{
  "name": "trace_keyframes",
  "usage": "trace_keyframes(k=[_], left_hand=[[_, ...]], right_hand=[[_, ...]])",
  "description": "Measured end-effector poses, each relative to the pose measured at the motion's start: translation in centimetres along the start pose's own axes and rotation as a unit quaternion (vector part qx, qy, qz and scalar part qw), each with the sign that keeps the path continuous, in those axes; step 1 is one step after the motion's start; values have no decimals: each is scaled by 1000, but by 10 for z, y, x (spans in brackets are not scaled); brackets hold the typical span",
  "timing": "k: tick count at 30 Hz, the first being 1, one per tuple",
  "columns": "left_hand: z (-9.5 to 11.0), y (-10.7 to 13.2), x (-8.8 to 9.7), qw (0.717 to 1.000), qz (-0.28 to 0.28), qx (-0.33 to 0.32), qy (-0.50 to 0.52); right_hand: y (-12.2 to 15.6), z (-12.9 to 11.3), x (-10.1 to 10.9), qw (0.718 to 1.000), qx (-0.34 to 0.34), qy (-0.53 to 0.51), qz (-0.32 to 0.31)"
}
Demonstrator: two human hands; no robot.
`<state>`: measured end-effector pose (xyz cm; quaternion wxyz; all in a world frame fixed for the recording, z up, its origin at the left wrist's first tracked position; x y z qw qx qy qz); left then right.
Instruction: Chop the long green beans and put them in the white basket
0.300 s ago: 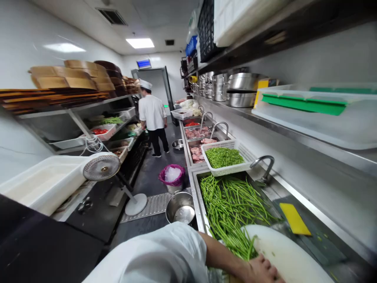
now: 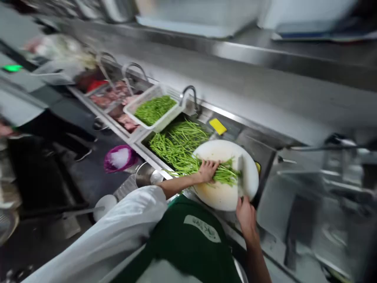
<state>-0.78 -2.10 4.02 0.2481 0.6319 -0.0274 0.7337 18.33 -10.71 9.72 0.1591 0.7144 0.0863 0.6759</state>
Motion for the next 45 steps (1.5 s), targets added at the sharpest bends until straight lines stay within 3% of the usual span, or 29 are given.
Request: trace_keyframes(k=[3,11,18,21,29,34,42,45], left_hand=[[7,-24,-5,999,-17,-20,18],[42,-60,-9,995,-75,-52,32],[41,-57,-15,993,-61,-86,48],[42,-57,-13,993,-62,-87,44],[53,-56,-9,995,-61,-70,21],[54,-57,-7,995,-68,-66,23],[55,-57,-6,995,-68,-67,25],[55,-56,-3,995,-74,-67,23]], right_hand=[[24,29,-25,996,-74,4,-50],[-1,35,-30,993,-90,-9,-75],[-2,48,-31,990,-128,-5,-61],[0,46,-28,991,-114,2,-68],[18,38,4,993,-88,23,-70],[28,33,15,991,-64,37,-108],[-16,24,-7,990,-62,35,-121],[-23,28,-5,992,-59,32,-110]])
Point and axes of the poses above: each hand's wrist, its own y-axis away from the middle knuckle, its own x-axis out of the back of the hand, z = x × y, the point moved 1 cm from there along -y, towards the middle knuckle, and after that the axes turned 10 degrees about y, right-handed, at the moved point
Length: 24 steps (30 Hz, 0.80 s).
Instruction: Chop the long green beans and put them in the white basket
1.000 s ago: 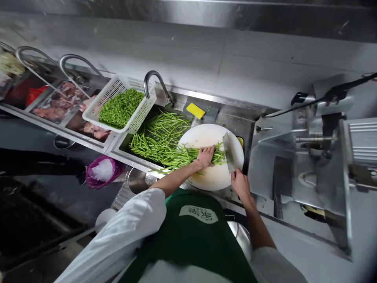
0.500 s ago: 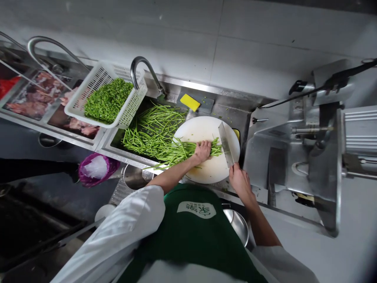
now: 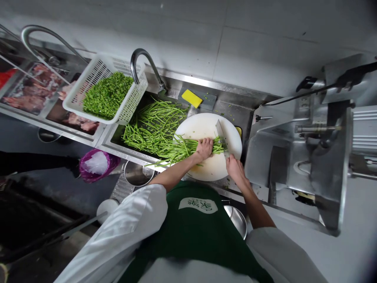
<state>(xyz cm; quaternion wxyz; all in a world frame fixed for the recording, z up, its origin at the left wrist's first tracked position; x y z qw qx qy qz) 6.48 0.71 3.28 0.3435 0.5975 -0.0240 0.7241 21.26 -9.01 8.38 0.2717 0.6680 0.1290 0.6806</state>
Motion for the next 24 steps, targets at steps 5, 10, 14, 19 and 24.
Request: trace_keyframes(k=[5,10,14,19,24], left_hand=[[0,-1,0,1000,-6,5,7],[-2,-4,-6,1000,4,6,17],[-3,-6,-10,1000,9,4,22],[-4,-7,-12,1000,9,2,22],[-4,-5,-11,1000,11,-4,16]], right_hand=[[31,11,16,999,-7,2,37],[69,6,25,998,-26,5,48],[77,-5,24,999,-20,5,40],[64,-8,17,1000,-22,6,10],[46,3,6,1000,1,-3,-4]])
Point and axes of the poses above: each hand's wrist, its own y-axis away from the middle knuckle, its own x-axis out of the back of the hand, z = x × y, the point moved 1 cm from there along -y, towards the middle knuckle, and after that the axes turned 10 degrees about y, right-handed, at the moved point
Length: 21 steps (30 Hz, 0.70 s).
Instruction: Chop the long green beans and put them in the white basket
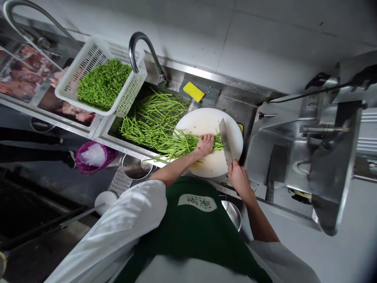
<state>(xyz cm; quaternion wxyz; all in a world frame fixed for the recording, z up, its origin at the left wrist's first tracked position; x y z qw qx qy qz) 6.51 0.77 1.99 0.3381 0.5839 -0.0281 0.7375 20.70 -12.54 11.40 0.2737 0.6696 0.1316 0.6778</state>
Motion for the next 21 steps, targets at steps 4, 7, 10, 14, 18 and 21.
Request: trace_keyframes(k=[4,7,10,14,18,21], left_hand=[[1,1,3,1000,-4,0,-4],[1,0,4,1000,-10,6,-6],[1,-1,3,1000,-8,12,-6],[1,-1,2,1000,-7,16,5],[3,0,5,1000,-8,17,11],[3,0,5,1000,-8,21,7]], right_hand=[[-26,-4,-13,1000,9,-3,-12],[-46,-11,-20,1000,-3,-5,-14],[-51,-11,-18,1000,6,-7,-2],[-27,-3,-6,999,-4,-6,41],[1,-3,2,999,-7,-9,47],[6,-6,2,999,-2,-10,30]])
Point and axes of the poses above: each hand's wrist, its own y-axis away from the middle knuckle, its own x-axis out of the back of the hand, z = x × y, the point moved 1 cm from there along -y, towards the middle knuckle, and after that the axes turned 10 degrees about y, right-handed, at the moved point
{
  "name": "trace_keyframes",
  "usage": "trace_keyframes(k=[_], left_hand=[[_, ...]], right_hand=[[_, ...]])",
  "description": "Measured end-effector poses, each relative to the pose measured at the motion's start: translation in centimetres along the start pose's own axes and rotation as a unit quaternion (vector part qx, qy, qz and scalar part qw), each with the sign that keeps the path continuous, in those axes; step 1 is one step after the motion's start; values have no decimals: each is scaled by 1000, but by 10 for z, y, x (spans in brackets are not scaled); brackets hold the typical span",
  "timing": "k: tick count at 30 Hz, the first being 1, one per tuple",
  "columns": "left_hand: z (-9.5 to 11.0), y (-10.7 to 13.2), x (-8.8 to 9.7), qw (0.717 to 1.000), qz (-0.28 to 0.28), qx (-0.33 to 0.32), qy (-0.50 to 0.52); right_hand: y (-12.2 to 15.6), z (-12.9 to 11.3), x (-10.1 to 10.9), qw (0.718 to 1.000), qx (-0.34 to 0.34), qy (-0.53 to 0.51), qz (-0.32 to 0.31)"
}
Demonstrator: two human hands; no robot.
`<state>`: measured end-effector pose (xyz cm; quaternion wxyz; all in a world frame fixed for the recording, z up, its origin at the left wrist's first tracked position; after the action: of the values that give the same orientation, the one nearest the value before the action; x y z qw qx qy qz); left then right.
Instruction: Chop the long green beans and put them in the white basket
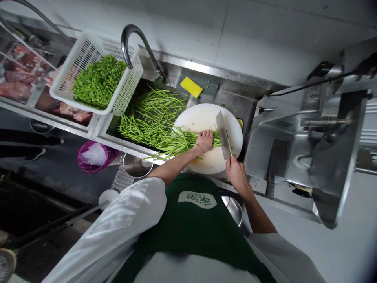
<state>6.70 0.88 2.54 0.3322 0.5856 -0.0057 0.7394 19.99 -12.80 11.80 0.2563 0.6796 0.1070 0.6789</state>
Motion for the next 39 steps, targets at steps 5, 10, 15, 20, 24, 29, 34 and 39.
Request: trace_keyframes(k=[5,10,15,20,24,29,34,39], left_hand=[[-2,-1,-6,1000,15,-9,0],[0,-1,-6,1000,15,-5,-8],[-5,1,5,1000,-11,0,-14],[-25,18,10,999,-22,21,-32],[-33,26,5,1000,-8,15,-23],[-32,21,-1,1000,9,0,-10],[-32,20,-2,1000,12,1,-19],[-32,20,-6,999,41,-9,-33]], right_hand=[[-17,-1,-9,1000,9,-9,-15],[-47,-11,-25,999,13,-11,-42],[-61,-18,-33,999,4,-30,-31],[-62,-15,-29,999,5,-39,-26],[-48,-10,-15,1000,-1,-25,-7],[-10,-9,5,1000,-8,-4,26],[5,-15,9,1000,9,8,-8],[-26,-22,-10,999,13,15,-31]])
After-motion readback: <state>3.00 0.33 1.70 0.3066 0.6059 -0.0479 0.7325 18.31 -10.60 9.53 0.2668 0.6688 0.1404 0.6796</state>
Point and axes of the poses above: each hand's wrist, its own y-axis away from the middle knuckle, its own x-axis out of the back of the hand, z = x × y, the point moved 1 cm from there along -y, towards the middle knuckle, and after that the axes turned 10 degrees about y, right-handed, at the moved point
